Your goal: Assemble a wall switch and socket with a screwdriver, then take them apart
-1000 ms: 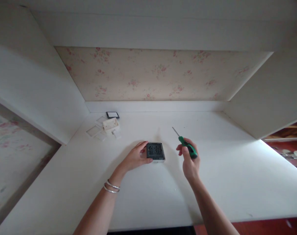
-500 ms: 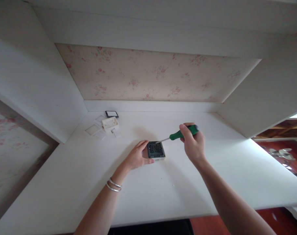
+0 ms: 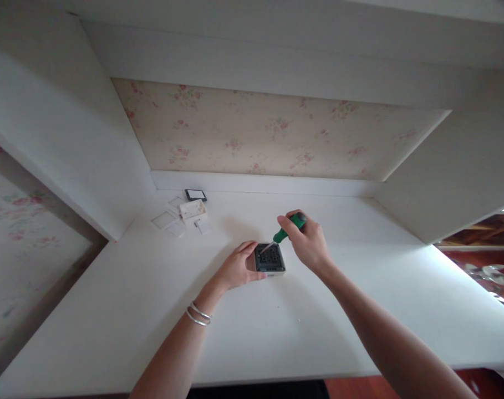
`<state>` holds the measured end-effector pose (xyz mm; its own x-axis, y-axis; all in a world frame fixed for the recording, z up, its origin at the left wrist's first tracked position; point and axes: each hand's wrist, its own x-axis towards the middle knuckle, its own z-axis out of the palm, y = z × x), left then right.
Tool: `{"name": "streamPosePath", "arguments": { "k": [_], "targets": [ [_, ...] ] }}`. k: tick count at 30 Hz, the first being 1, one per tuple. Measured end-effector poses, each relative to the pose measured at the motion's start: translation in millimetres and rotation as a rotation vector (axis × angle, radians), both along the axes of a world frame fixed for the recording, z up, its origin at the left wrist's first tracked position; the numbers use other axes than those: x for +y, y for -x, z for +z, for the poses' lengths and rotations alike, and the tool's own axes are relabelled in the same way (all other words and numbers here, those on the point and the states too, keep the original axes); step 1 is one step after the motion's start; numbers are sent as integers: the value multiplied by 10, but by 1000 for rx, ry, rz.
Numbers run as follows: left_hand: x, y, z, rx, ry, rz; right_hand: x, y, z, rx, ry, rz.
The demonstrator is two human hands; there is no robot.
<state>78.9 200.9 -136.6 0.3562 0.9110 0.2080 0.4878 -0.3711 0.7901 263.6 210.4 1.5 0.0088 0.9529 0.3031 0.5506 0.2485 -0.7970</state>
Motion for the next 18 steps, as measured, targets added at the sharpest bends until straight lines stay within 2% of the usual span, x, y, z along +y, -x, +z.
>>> {"name": "streamPosePath", "arguments": {
  "k": [8, 18],
  "targets": [
    [0, 3, 4, 17, 2, -6, 13, 54, 23, -47, 15, 26],
    [-21, 6, 82, 27, 16, 0, 11, 74, 38, -109, 51, 56]
  ]
}}
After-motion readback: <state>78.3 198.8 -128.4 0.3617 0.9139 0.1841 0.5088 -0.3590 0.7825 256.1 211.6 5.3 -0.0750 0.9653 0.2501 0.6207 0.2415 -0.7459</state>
